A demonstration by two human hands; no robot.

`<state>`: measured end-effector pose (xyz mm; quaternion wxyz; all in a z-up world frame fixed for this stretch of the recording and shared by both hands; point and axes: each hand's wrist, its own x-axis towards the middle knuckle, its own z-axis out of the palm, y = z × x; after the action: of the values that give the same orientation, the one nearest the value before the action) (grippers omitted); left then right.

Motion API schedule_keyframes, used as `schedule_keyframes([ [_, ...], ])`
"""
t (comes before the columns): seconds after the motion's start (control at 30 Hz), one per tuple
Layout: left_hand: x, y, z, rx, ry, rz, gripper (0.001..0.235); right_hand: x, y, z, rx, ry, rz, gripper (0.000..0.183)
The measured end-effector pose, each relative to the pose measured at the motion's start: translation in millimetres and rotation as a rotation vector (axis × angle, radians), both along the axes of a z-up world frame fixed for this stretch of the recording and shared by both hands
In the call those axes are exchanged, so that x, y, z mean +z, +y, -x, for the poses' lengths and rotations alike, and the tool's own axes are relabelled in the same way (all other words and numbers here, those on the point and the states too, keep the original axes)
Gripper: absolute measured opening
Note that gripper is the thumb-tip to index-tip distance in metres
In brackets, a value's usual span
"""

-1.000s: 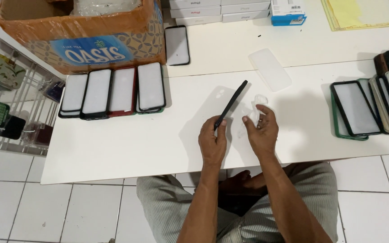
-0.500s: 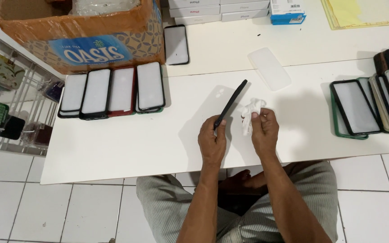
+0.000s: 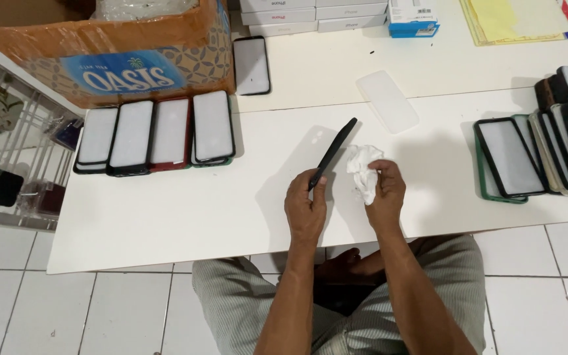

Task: Cleaning a black phone case using a white cloth to remove dust and smudges.

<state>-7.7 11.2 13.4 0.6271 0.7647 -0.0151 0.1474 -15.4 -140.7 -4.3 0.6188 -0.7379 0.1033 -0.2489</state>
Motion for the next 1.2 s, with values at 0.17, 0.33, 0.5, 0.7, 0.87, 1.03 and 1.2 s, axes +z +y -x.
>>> schedule_keyframes([
  [0.17, 1, -1, -2, 0.005, -0.011, -0.005, 0.017, -2, -2, 0, 0.007, 0.081, -0.034, 0.024],
  [0.33, 1, -1, -2, 0.006, -0.01, -0.017, 0.016, -16, -6, -4, -0.024, 0.098, -0.029, 0.015],
  [0.5, 6, 0, -1, 0.01, -0.002, 0.006, 0.016, -7, -2, 1, -0.003, 0.091, -0.008, 0.048],
  [0.7, 3, 0, -1, 0.017, 0.012, 0.006, 0.017, -17, -10, -6, -0.081, 0.149, -0.083, 0.017],
  [0.87, -7, -6, -18, 0.034, -0.023, -0.008, 0.015, -21, -11, -3, -0.089, 0.162, -0.064, 0.018],
  [1.03, -33, -15, -55, 0.079, -0.313, -0.294, 0.022, 14, 5, -6, -0.026, 0.102, -0.046, 0.021],
  [1.2, -46, -15, -77, -0.174, -0.363, -0.361, 0.037, 12, 3, -11, -0.034, -0.022, -0.054, 0.013],
])
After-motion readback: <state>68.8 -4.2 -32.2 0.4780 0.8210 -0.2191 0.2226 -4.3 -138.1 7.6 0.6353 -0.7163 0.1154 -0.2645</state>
